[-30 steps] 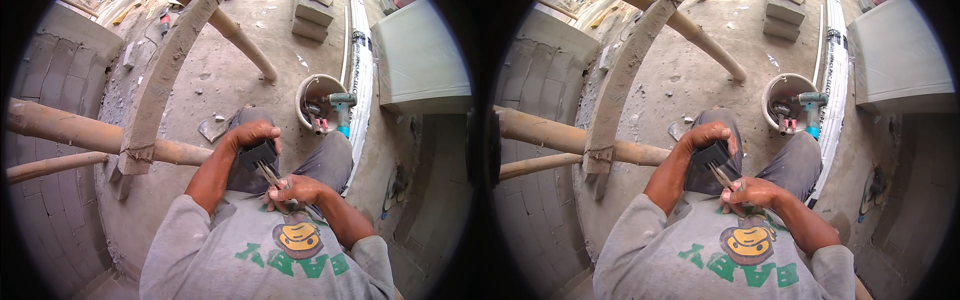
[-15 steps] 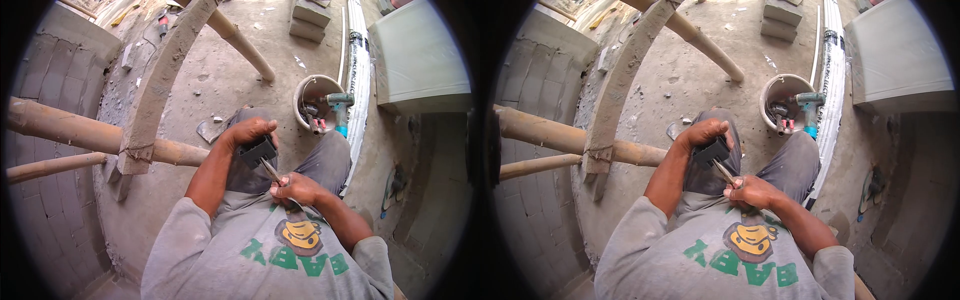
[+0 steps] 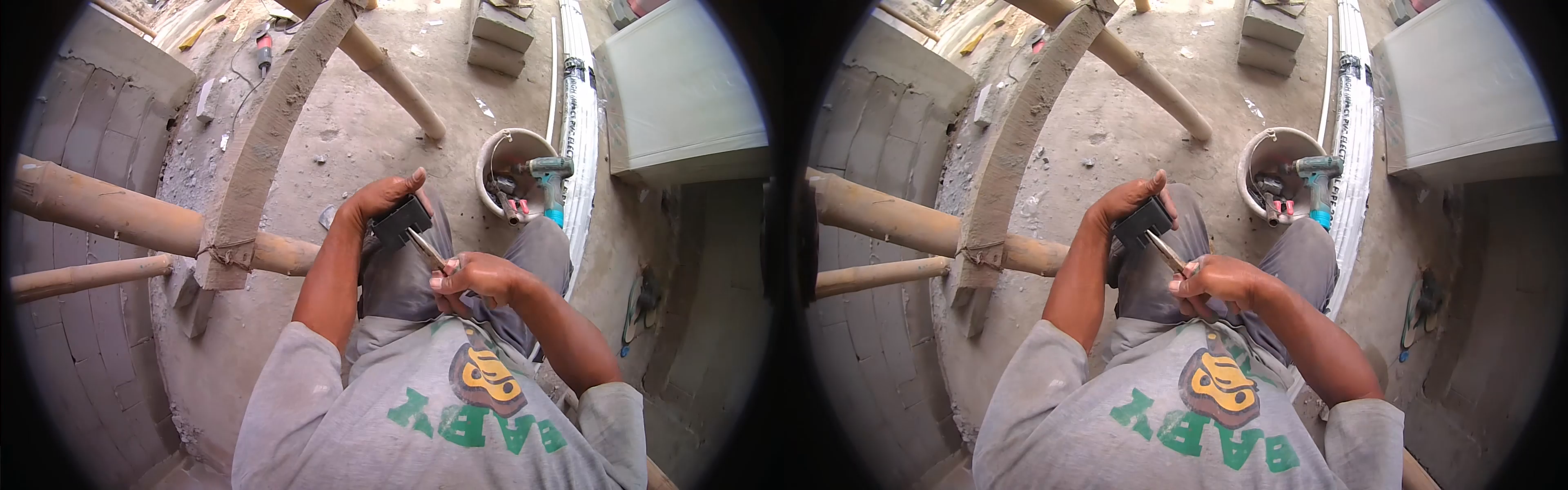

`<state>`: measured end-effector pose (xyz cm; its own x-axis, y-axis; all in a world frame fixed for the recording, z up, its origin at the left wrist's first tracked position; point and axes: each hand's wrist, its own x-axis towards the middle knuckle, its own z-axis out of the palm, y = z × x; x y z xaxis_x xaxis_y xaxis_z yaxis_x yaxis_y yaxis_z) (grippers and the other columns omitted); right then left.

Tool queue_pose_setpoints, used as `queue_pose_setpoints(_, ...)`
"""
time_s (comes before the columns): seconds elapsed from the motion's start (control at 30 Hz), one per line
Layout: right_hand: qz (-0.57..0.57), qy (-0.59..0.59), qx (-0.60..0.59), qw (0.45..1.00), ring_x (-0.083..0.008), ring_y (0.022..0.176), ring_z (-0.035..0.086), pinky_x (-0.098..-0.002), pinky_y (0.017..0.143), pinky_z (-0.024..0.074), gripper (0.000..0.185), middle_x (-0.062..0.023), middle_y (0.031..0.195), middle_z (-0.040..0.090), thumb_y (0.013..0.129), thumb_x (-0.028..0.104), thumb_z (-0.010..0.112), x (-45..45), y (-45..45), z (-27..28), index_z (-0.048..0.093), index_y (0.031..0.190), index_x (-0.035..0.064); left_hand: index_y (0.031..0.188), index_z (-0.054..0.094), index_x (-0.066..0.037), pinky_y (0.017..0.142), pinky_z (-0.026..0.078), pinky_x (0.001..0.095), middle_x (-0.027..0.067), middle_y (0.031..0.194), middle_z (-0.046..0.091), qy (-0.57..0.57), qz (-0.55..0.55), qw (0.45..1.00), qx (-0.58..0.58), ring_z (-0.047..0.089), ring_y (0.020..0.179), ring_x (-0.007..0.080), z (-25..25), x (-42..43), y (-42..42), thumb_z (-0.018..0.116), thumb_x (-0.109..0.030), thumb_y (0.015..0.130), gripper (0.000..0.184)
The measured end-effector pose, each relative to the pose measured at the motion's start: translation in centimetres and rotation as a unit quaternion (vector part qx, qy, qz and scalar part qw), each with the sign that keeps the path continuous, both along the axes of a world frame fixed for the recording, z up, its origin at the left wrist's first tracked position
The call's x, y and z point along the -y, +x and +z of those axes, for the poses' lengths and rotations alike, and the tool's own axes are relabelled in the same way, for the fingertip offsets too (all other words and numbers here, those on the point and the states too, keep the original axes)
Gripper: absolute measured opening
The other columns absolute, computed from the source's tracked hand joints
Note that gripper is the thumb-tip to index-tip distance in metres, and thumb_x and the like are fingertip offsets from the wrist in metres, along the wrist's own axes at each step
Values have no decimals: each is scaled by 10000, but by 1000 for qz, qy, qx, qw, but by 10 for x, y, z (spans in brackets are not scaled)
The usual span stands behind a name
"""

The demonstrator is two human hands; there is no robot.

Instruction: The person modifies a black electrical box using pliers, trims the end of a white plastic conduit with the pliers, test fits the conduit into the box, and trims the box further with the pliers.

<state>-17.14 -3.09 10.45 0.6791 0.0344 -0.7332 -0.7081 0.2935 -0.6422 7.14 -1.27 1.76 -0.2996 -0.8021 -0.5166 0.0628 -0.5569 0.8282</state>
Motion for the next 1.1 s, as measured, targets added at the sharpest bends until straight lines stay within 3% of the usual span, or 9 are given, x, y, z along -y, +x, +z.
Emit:
queue_pose_setpoints(0.1, -73, 52, 32, 995, -164, 583, 603, -339, 462, 396, 325, -67, 671, 626, 942, 334, 600, 6, 3, -13, 610, 778, 54, 903, 715, 26, 658, 581, 294, 155, 825, 724, -1, 93, 994, -53, 711, 711, 217, 15, 4, 2, 432, -731, 902, 807)
queue_pose_setpoints(0.23, -144, 87, 43, 985, -161, 564, 596, -312, 422, 359, 291, -67, 692, 636, 940, 323, 608, 8, 9, -19, 614, 795, 70, 1202, 622, 12, 692, 605, 307, 174, 1082, 694, -83, 266, 933, -228, 711, 917, 211, 6, 2, -4, 402, -736, 907, 833)
queue_pose_setpoints(0.27, -127, 69, 38, 989, -160, 564, 593, -309, 419, 358, 287, -67, 691, 637, 938, 324, 610, 8, 7, -21, 616, 801, 71, 1268, 573, -20, 711, 607, 313, 170, 1170, 658, -100, 238, 924, -283, 693, 946, 205, -10, -4, 4, 465, -689, 916, 763)
queue_pose_setpoints(0.37, -79, 13, -10, 997, -153, 557, 585, -303, 399, 342, 299, -64, 683, 640, 936, 343, 613, 5, 7, -21, 623, 814, 71, 1233, 595, -32, 719, 601, 305, 154, 1108, 679, -99, 171, 956, -218, 692, 902, 199, -21, -24, 3, 550, -624, 911, 675)
queue_pose_setpoints(0.5, -94, -37, -35, 994, -135, 530, 567, -298, 371, 323, 344, -54, 670, 645, 938, 386, 601, -12, 10, -34, 635, 822, 64, 1182, 616, -29, 721, 585, 283, 123, 1031, 694, -63, 252, 940, -223, 688, 852, 145, -34, -42, -14, 629, -529, 914, 568)
queue_pose_setpoints(0.7, -83, -75, -46, 993, -132, 470, 525, -298, 383, 361, 332, -42, 634, 625, 931, 379, 608, -16, 11, -36, 640, 821, 68, 1158, 656, -4, 700, 526, 240, 66, 985, 705, -103, 283, 946, 117, 655, 785, 112, -30, -48, -11, 664, -425, 939, 474)
queue_pose_setpoints(0.8, -100, -112, -88, 985, -134, 584, 586, -301, 390, 365, 356, -38, 694, 641, 942, 412, 592, -33, 18, -42, 648, 852, 72, 1183, 670, 10, 759, 510, 237, 58, 999, 710, -69, 273, 959, 37, 648, 818, 115, -21, -59, -7, 614, -439, 973, 499)
queue_pose_setpoints(0.97, -91, -120, -99, 984, -132, 557, 575, -306, 398, 388, 327, -38, 692, 638, 929, 376, 619, -39, 29, -25, 645, 885, 53, 1148, 697, 20, 838, 488, 254, 55, 960, 709, -255, 298, 899, 196, 630, 869, 121, -8, -68, -36, 500, -516, 1009, 587)
queue_pose_setpoints(1.1, -119, -50, -45, 991, -149, 499, 551, -320, 415, 405, 347, -67, 675, 635, 876, 361, 669, -39, 27, -29, 625, 979, 33, 1209, 637, 62, 837, 514, 268, 92, 1011, 698, -166, 332, 923, 104, 662, 888, 134, -18, -71, -24, 448, -579, 1001, 700)
